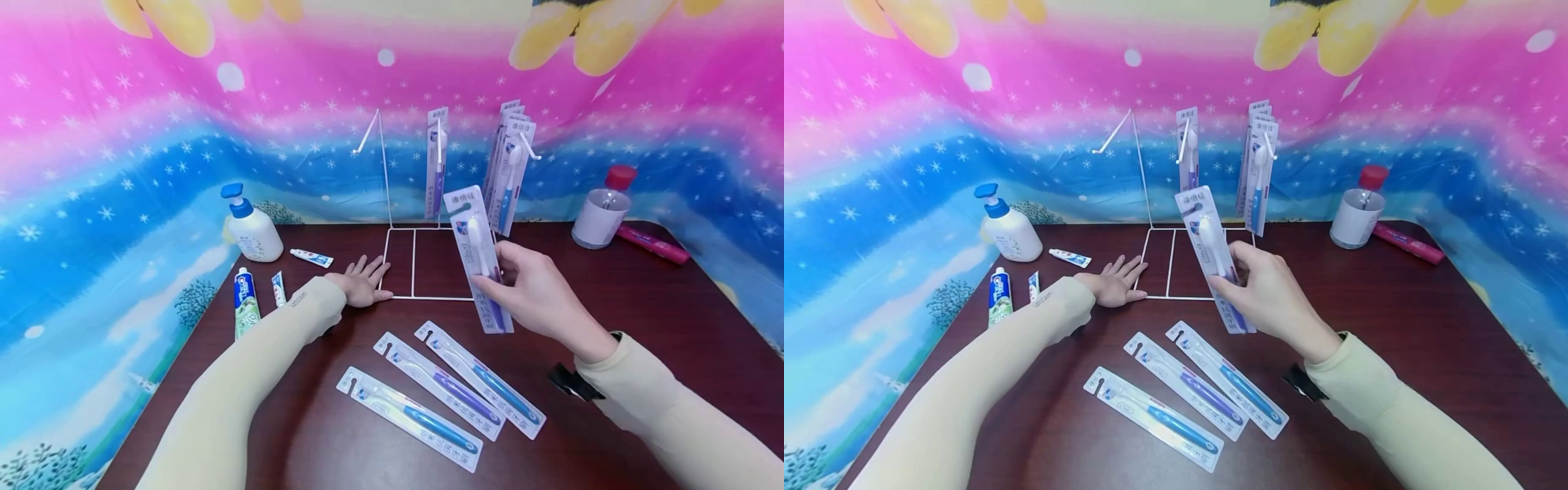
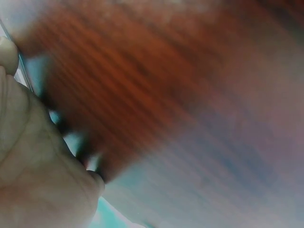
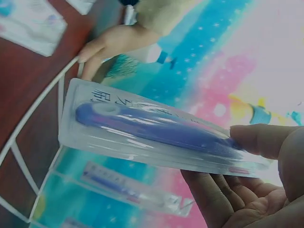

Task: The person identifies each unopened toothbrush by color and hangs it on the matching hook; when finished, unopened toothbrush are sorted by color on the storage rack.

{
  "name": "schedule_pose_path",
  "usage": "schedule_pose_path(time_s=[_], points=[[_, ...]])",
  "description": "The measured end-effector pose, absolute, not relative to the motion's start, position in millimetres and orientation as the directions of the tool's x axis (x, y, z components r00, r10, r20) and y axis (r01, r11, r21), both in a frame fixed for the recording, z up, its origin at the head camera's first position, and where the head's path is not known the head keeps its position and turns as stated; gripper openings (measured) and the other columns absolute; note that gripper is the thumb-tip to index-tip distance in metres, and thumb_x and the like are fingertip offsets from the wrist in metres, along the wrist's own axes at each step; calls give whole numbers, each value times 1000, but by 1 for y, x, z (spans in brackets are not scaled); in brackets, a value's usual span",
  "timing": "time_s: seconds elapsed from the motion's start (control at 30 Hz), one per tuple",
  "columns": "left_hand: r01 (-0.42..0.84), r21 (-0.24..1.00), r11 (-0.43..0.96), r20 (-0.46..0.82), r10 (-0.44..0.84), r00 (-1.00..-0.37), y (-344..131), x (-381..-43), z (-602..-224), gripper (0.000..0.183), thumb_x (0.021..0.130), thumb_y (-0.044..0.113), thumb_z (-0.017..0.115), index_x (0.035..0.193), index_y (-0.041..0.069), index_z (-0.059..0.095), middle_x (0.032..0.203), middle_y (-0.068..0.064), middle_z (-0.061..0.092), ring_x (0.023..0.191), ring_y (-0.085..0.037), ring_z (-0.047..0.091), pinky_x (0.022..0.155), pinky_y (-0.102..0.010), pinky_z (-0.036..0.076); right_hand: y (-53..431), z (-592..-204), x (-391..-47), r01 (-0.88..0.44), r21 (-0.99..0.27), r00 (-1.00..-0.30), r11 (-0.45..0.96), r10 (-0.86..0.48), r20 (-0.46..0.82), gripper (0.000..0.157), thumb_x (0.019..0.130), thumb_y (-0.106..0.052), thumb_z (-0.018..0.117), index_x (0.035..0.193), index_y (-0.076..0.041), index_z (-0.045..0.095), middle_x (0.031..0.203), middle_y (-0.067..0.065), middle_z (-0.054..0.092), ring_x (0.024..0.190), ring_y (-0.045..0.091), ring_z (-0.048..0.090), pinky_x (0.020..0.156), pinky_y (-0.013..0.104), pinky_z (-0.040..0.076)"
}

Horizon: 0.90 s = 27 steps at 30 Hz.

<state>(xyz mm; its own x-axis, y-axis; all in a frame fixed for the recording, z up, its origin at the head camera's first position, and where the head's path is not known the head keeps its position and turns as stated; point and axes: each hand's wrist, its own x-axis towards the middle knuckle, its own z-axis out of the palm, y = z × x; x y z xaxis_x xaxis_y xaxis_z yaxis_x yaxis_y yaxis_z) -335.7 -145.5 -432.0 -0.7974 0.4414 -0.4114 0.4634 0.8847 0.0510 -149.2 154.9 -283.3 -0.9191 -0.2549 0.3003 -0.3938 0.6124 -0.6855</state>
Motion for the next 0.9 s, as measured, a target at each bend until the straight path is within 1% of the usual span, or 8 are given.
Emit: schedule_pose_path(time_s=[0.1, 0.3, 0.47, 0.67, 0.9], points=[[463, 50, 885, -413, 441, -797, -145, -336, -433, 79, 88, 67, 25, 148, 26, -7, 152, 4, -15, 136, -30, -16, 109, -46, 1, 143, -276, -153, -420, -696, -908, 583, -260, 329, 46, 83, -24, 69, 125, -12, 53, 113, 8, 61, 88, 23, 65, 67, 46, 52], [466, 62, 882, -415, 448, -792, -145, -336, -431, 79, 89, 66, 26, 148, 25, -6, 152, 4, -14, 136, -30, -15, 108, -46, 1, 126, -265, -163, -451, -705, -892, 547, -263, 367, 41, 83, -22, 69, 120, -12, 55, 108, 5, 63, 85, 17, 66, 66, 43, 53], [468, 48, 882, -417, 444, -793, -146, -334, -430, 79, 88, 68, 24, 148, 26, -8, 152, 4, -16, 136, -29, -16, 109, -45, 0, 119, -263, -178, -433, -710, -901, 556, -239, 363, 39, 83, -23, 69, 118, -11, 56, 109, 7, 63, 86, 20, 65, 67, 44, 53], [466, 65, 883, -408, 449, -795, -146, -330, -426, 80, 88, 67, 24, 148, 25, -6, 153, 3, -13, 136, -31, -15, 108, -47, 0, 114, -267, -198, -413, -716, -910, 563, -212, 357, 39, 84, -21, 68, 118, -7, 56, 111, 11, 62, 89, 25, 65, 72, 46, 51], [476, 74, 876, -404, 463, -789, -145, -327, -422, 79, 90, 66, 24, 149, 21, -4, 153, 1, -12, 136, -32, -14, 108, -47, 0, 112, -272, -215, -359, -720, -932, 593, -181, 315, 40, 85, -23, 67, 119, -8, 55, 111, 10, 62, 90, 25, 64, 74, 47, 51]])
